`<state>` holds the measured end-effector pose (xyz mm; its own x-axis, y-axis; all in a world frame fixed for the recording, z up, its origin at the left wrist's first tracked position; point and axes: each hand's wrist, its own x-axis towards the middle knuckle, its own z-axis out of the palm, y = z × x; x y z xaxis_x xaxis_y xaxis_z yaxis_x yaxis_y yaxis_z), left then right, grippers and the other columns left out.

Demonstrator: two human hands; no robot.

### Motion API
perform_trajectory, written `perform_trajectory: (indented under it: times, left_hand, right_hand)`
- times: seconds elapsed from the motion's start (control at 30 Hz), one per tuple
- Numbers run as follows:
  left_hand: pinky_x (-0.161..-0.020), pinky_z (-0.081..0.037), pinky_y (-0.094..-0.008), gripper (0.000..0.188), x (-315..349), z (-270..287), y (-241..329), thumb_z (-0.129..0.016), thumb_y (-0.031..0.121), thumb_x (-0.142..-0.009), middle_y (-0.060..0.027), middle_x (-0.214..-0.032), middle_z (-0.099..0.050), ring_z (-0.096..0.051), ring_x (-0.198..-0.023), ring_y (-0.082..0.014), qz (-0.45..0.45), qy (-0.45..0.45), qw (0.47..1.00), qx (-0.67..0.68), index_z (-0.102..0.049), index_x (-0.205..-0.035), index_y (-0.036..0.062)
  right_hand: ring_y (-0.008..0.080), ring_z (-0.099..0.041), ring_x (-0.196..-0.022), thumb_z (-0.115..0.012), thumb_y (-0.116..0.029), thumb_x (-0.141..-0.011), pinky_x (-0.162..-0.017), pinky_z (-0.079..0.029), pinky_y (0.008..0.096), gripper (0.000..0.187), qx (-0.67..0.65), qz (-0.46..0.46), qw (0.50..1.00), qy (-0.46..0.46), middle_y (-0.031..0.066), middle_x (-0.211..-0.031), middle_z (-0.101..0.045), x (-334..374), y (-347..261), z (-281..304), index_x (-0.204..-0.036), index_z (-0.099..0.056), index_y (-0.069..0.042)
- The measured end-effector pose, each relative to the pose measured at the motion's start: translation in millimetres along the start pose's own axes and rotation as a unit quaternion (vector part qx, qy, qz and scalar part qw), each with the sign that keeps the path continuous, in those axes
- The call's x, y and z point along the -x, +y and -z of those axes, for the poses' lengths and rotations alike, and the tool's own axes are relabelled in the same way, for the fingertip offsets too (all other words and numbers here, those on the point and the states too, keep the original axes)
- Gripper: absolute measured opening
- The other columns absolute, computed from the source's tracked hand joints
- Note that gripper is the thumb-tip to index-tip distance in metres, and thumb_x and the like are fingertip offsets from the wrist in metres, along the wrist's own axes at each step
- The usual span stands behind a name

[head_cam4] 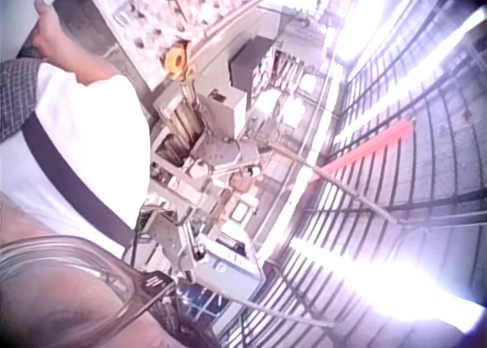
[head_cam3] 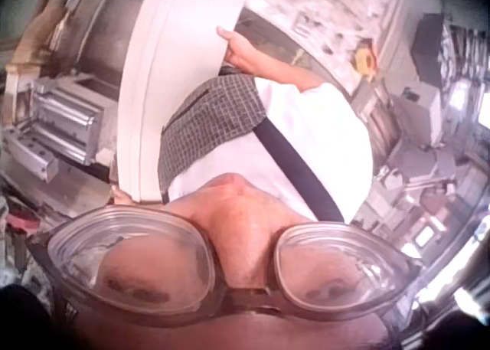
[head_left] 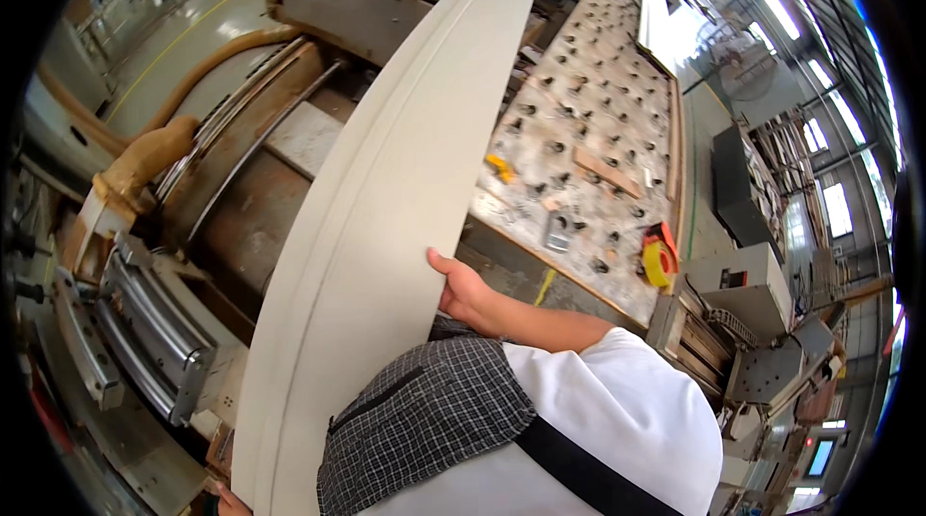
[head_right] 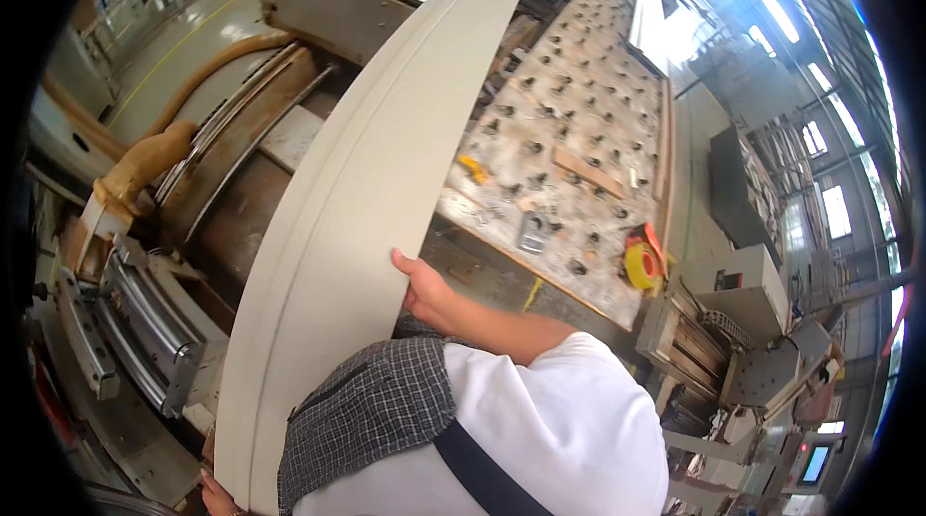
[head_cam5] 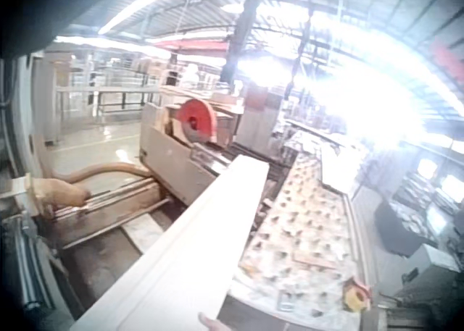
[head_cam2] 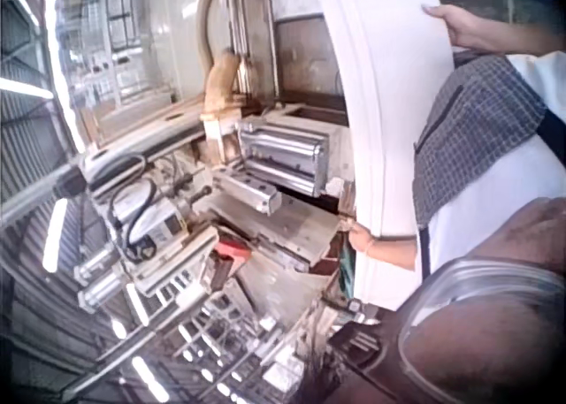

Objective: The person handles a long white panel and places it on a workbench. They then pick up a metal bracket and a bolt, inserting the bolt into the bracket. The person positions the bracket onto a metal cylindrical component of a machine and tightens the bolt by hand to secure it.

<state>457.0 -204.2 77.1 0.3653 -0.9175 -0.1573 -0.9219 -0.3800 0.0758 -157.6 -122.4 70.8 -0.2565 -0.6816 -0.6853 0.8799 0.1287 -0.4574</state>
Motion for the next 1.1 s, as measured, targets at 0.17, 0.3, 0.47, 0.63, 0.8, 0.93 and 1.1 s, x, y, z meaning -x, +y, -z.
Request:
perform_trajectory:
  times: [0.17, 0.3, 0.47, 0.63, 0.8, 0.93, 1.1]
  left_hand:
    - [-0.067, -0.050, -0.0446, 0.058, 46.5, 14.0, 60.5, -0.050, 0.052, -0.092, -0.0242, -0.082, -0.067, -0.064, -0.073, -0.0376, -0.038, 0.000, 0.997, -0.061, -0.070, -0.095, -0.0020]
    - [-0.067, -0.052, -0.0435, 0.052, 63.8, 31.6, 96.5, -0.057, 0.049, -0.090, -0.0250, -0.083, -0.067, -0.065, -0.072, -0.0366, -0.060, 0.006, 0.990, -0.126, -0.070, -0.098, -0.0001]
    - [-0.065, -0.052, -0.0427, 0.053, 61.4, 16.5, 122.3, -0.056, 0.047, -0.092, -0.0255, -0.077, -0.065, -0.064, -0.071, -0.0375, -0.141, 0.056, 0.987, 0.048, -0.068, -0.093, -0.0049]
    - [-0.068, -0.046, -0.0488, 0.075, 4.2, -31.2, 129.0, -0.033, 0.060, -0.095, -0.0236, -0.080, -0.067, -0.061, -0.073, -0.0416, -0.154, 0.023, 0.988, 0.004, -0.069, -0.090, -0.0058]
    - [-0.072, -0.047, -0.0493, 0.077, 11.9, -51.3, 193.1, -0.032, 0.064, -0.093, -0.0258, -0.084, -0.066, -0.061, -0.080, -0.0439, -0.151, 0.005, 0.988, -0.038, -0.069, -0.090, -0.0044]
    - [-0.076, -0.047, -0.0511, 0.082, 34.9, -64.3, 261.5, -0.030, 0.067, -0.092, -0.0279, -0.088, -0.065, -0.061, -0.086, -0.0464, -0.159, -0.018, 0.985, -0.071, -0.068, -0.091, -0.0063]
    - [-0.077, -0.047, -0.0513, 0.074, 83.2, -70.4, 378.7, -0.028, 0.058, -0.096, -0.0260, -0.092, -0.066, -0.061, -0.089, -0.0452, -0.249, -0.072, 0.966, -0.018, -0.069, -0.093, -0.0038]
  right_hand:
    - [0.0269, -0.055, -0.118, -0.048, -0.032, -0.099, -0.101, -0.045, 0.0424, 0.046, -0.019, 0.013, 1.000, -0.006, 0.0128, -0.129, -0.056, 19.9, -28.3, 53.0, -0.133, -0.045, -0.001]
    - [0.0270, -0.056, -0.118, -0.047, -0.033, -0.099, -0.100, -0.045, 0.0425, 0.045, -0.032, 0.005, 0.999, 0.025, 0.0118, -0.128, -0.057, 37.4, -46.8, 71.8, -0.131, -0.046, -0.002]
    - [0.0267, -0.055, -0.118, -0.047, -0.034, -0.099, -0.100, -0.045, 0.0419, 0.044, -0.053, 0.032, 0.997, 0.034, 0.0110, -0.129, -0.057, 50.2, -68.4, 89.5, -0.132, -0.046, -0.003]
    - [0.0249, -0.054, -0.119, -0.047, -0.033, -0.099, -0.100, -0.045, 0.0408, 0.045, -0.057, 0.036, 0.997, 0.036, 0.0099, -0.130, -0.055, 37.4, -89.4, 126.2, -0.133, -0.044, -0.004]
    - [0.0219, -0.065, -0.095, -0.050, -0.036, -0.097, -0.083, -0.052, 0.0359, 0.041, 0.105, 0.065, 0.992, 0.026, 0.0099, -0.105, -0.067, 26.5, -113.5, 159.4, -0.118, -0.057, -0.001]
    - [0.0202, -0.065, -0.063, -0.052, -0.044, -0.094, -0.062, -0.054, 0.0352, 0.049, 0.449, -0.036, 0.891, -0.058, 0.0098, -0.072, -0.069, 43.7, -73.9, 184.7, -0.082, -0.069, 0.000]
    - [0.0167, -0.065, -0.064, -0.053, -0.034, -0.096, -0.061, -0.053, 0.0319, 0.041, 0.405, 0.019, 0.914, 0.018, 0.0088, -0.070, -0.066, 64.1, -90.3, 176.3, -0.080, -0.065, 0.001]
